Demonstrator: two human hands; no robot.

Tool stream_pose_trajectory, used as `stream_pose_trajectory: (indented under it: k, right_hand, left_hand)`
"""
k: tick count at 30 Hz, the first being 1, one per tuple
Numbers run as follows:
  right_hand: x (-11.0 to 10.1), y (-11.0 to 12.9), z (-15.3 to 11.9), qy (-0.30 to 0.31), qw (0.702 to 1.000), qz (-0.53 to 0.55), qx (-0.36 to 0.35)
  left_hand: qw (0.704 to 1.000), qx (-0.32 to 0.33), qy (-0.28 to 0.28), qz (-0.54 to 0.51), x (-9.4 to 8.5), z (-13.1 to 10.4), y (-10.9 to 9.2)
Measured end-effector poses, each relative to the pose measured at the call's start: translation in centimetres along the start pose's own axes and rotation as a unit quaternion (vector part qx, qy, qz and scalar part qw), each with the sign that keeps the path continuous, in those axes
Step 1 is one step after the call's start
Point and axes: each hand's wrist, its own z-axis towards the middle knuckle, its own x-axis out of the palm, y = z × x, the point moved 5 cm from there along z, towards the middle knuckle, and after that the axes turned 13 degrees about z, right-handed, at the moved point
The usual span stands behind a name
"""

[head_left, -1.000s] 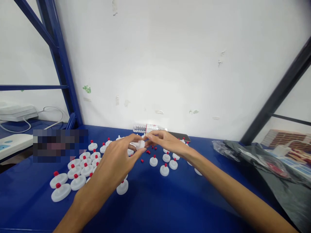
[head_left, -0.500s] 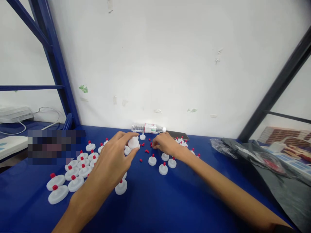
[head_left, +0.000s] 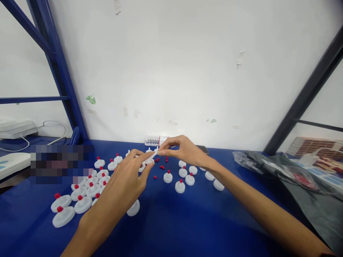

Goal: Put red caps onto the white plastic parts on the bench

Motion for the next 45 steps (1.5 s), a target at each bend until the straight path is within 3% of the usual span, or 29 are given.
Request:
stream_pose_trajectory:
  k: [5,13,18,21,24,27,30,34,41,45]
  right_hand:
    - [0.5,0.6,-0.1,-0.069,0.998,-0.006,-0.005]
    - [1.0,-0.6,-0.1,-0.046,0.996,0.076,-0.002]
    - [1.8,-1.3,0.0,0.055,0.976,0.201,0.069]
    - [1.2,-1.3,0.0,0.079,0.97,0.206,0.098]
    - [-0.2,-1.4,0.1,0.053,0.987,0.126,0.086]
    - [-1.2,-2.6,-0.1,0.025,0.994,-0.03,0.105]
    - [-1.1,-4.1,-0.4,0.019,0.975,-0.176,0.135]
    - [0.0,-5.3,-0.7,0.062,0.933,-0.315,0.159]
    - [0.3,-5.8,-1.1,0.077,0.91,-0.374,0.163]
    - [-0.4,-5.0,-0.2,0.032,0.907,-0.396,0.139]
  left_hand:
    - [1.0,0.015,-0.007,0.016,0.2,0.0,0.3]
    - [0.999,0.008,-0.034,0.036,-0.1,0.1,0.2]
    - [0.998,0.006,-0.058,-0.012,-0.8,0.2,-0.2]
    - [0.997,0.008,-0.064,-0.03,-1.1,0.1,-0.4]
    - [0.996,-0.007,-0.084,-0.027,-1.7,0.0,-0.2]
    - [0.992,-0.026,-0.123,-0.012,-2.8,-0.1,0.2]
    - [0.989,-0.047,-0.14,-0.007,-3.8,-0.1,0.7]
    - [0.988,-0.069,-0.141,-0.016,-4.5,-0.1,1.1]
    - [0.988,-0.065,-0.14,-0.022,-4.7,-0.3,1.2]
    - [0.988,-0.059,-0.143,-0.025,-4.9,-0.2,1.2]
